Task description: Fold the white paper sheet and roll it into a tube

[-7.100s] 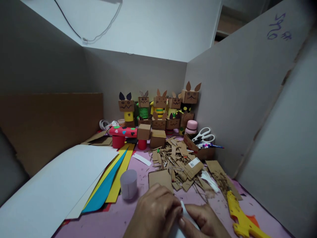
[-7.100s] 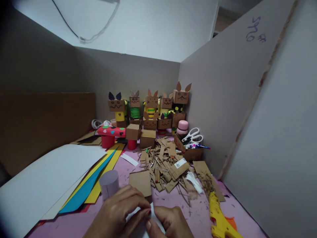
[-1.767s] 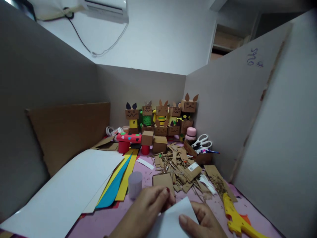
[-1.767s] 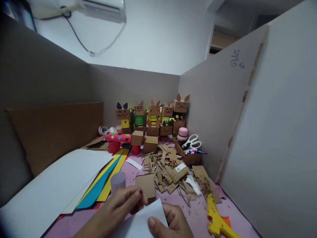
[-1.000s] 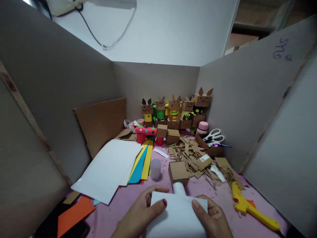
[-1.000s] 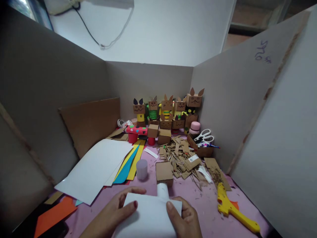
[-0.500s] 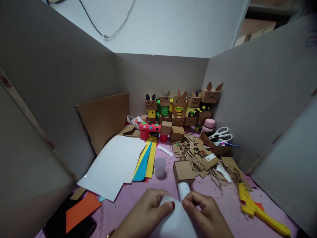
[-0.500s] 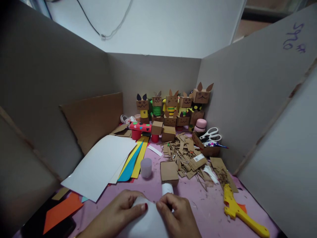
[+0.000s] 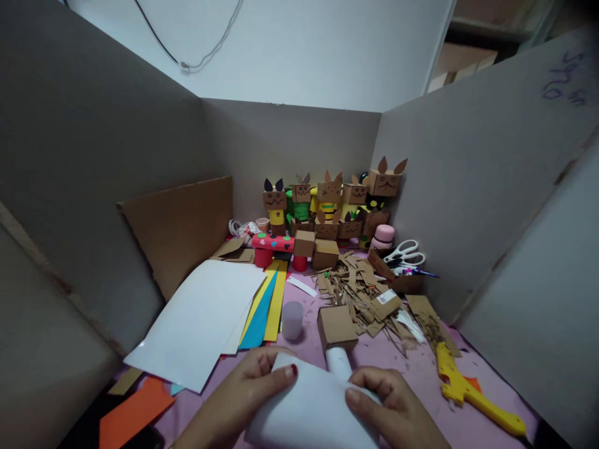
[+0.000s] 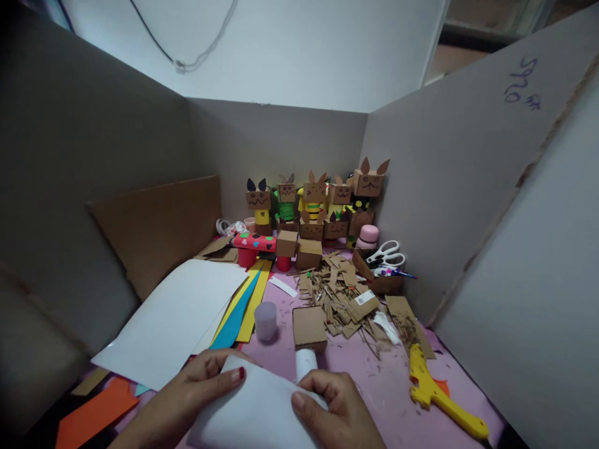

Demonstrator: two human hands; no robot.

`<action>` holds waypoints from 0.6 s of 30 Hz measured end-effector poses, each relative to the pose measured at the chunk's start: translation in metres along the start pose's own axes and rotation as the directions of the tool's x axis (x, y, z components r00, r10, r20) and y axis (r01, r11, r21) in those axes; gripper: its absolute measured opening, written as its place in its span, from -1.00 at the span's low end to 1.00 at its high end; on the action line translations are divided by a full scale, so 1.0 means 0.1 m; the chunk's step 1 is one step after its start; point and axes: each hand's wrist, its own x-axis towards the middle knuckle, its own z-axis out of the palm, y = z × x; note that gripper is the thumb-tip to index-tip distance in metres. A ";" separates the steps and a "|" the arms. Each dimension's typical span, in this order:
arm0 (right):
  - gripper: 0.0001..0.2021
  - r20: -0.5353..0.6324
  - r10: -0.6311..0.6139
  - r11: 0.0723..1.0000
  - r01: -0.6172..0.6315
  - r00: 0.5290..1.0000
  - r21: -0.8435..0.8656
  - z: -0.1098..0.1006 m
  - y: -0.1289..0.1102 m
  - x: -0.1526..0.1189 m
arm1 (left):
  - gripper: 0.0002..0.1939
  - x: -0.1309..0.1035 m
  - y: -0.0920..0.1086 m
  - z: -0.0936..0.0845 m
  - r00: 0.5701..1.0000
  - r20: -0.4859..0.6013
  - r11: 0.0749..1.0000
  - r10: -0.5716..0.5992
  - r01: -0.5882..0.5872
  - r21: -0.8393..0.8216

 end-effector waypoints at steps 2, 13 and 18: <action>-0.53 0.011 -0.006 0.999 0.006 1.000 0.035 0.03 0.01 0.03 | -0.63 -0.01 0.01 -0.03 1.000 0.005 0.999 0.007 -0.007 0.045; -0.57 -0.060 -0.033 0.998 0.030 0.998 -0.052 0.14 0.00 0.09 | -0.84 0.01 0.10 0.29 0.935 0.112 0.456 0.336 -0.265 0.850; -0.59 0.063 -0.043 0.996 0.039 0.997 0.075 0.05 0.02 0.14 | -0.77 0.04 0.13 0.28 0.957 0.058 0.498 0.285 -0.200 0.844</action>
